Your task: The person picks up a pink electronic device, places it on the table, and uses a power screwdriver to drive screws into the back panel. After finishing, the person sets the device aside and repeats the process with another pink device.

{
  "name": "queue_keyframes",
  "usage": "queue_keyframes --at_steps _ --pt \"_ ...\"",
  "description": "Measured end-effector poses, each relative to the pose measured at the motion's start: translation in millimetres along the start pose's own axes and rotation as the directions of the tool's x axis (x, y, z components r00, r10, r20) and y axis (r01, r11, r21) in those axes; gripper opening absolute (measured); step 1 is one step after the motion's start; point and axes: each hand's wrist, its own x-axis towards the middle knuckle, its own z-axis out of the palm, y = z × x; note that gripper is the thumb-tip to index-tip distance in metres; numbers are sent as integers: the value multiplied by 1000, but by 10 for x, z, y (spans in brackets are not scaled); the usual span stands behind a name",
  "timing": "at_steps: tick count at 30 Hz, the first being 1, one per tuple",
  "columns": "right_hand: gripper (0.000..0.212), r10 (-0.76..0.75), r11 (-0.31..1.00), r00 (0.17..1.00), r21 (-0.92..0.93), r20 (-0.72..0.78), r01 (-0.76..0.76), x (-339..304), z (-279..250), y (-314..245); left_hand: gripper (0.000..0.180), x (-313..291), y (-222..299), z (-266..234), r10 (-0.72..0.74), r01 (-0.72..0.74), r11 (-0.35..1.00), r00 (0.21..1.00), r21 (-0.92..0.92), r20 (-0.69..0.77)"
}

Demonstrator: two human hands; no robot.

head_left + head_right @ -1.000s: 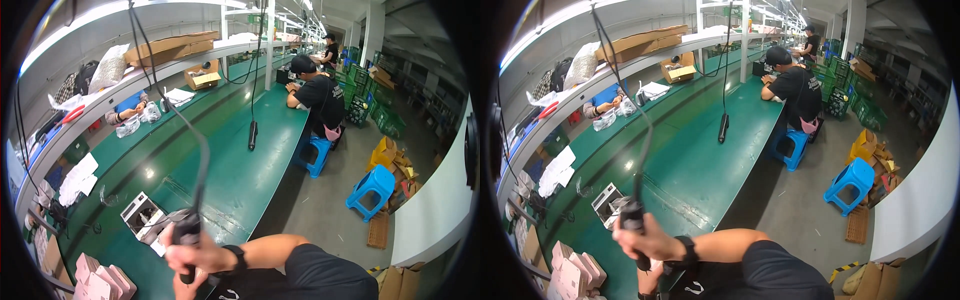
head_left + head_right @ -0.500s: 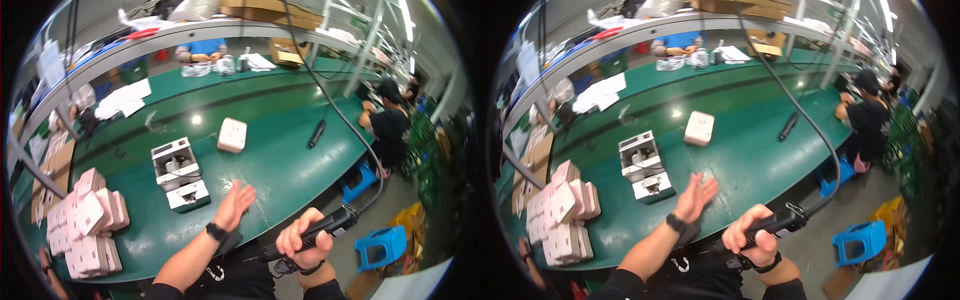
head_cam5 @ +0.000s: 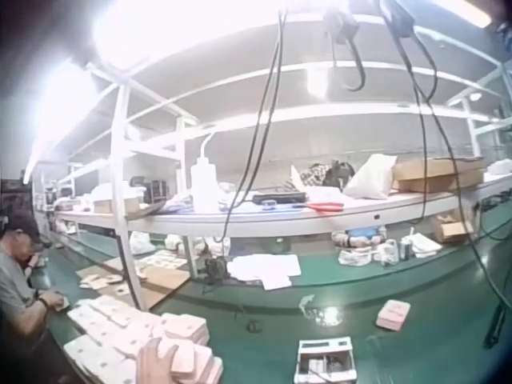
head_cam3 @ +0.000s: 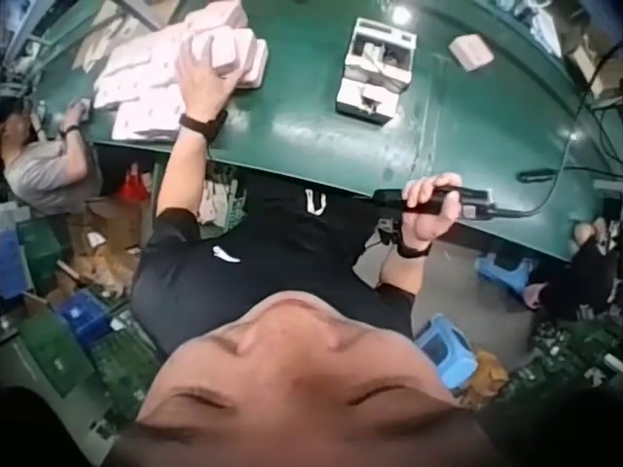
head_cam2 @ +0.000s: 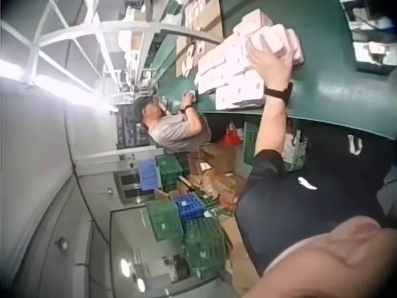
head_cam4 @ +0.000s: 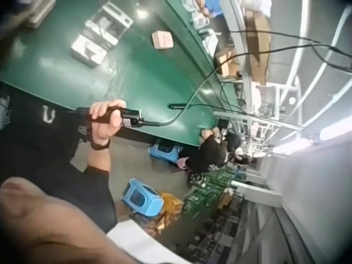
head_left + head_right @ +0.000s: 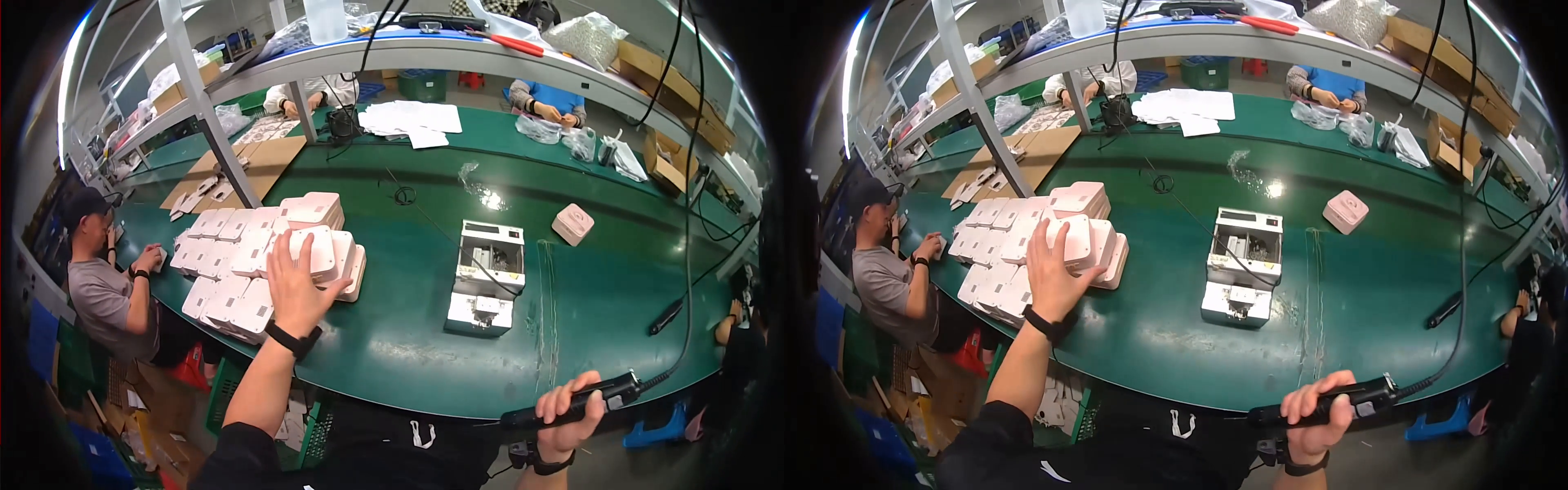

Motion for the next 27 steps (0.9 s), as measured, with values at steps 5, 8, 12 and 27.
queue_keyframes --at_steps 5,8,12,27 --pt "40 44 996 989 -83 139 -32 11 153 60 102 282 -627 -100 41 -84 992 923 97 382" --pt "40 41 990 992 -138 119 -24 18 132 49 101 293 -867 -143 129 -95 991 842 -90 523" --pt "35 -20 976 998 -215 56 32 50 47 37 92 190 -631 -189 285 -208 952 870 -224 403" --pt "22 -195 925 962 -290 193 246 1108 748 354 85 -1075 763 411 517 85 631 695 -771 500"
